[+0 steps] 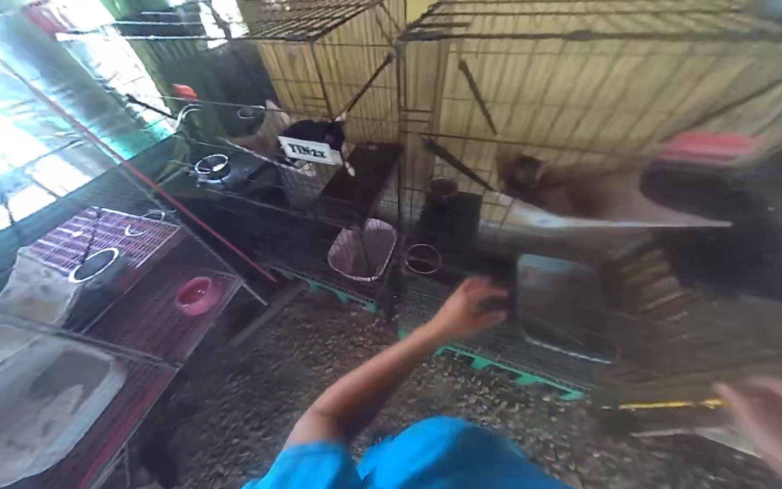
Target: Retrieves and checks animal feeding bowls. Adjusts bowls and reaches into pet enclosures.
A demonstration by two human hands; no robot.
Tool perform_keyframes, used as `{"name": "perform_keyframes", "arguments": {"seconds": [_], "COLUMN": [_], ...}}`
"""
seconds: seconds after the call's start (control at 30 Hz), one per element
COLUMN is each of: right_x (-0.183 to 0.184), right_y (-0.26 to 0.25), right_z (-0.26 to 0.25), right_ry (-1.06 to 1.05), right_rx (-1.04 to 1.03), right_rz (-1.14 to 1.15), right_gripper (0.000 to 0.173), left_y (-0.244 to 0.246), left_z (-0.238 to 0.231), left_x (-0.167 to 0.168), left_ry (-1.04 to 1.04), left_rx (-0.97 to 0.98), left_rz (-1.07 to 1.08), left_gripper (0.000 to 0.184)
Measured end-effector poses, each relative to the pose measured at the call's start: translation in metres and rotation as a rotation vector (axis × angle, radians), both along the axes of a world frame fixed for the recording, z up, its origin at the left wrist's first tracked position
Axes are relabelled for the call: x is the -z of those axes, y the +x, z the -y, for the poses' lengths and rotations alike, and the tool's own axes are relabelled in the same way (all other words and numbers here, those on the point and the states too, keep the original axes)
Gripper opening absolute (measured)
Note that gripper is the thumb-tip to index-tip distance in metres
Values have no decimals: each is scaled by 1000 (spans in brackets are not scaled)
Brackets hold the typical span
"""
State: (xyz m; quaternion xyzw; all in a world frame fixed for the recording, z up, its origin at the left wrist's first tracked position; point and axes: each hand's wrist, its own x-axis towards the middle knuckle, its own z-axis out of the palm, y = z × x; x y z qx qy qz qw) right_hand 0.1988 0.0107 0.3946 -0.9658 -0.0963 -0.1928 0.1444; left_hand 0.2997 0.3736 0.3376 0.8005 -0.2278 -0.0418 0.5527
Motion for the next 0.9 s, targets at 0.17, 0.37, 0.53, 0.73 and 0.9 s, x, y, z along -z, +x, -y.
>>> {"name": "perform_keyframes", "arguments": {"seconds": [0.17, 0.37, 0.53, 0.73, 0.9], "right_x": [16, 28, 33, 32, -6], "right_y": [107, 209, 259, 282, 284], "right_z": [-112, -158, -164, -156, -152], "right_ry": [28, 179, 285, 247, 253], "right_rx": [-114, -72, -40, -24, -21], "right_rz": [134, 171, 64, 132, 232], "right_gripper": [38, 38, 36, 21, 24], "left_y": [-99, -191, -213, -178, -128], "left_z": [-130, -249, -277, -270, -261], "left_x": [88, 132, 149, 176, 167], "left_ry": [192, 282, 200, 159, 85], "left_rx": [-219, -604, -657, -646, -623], "left_rz": [-328, -566, -622, -613, -617], "left_gripper": [39, 40, 40, 40, 40]}}
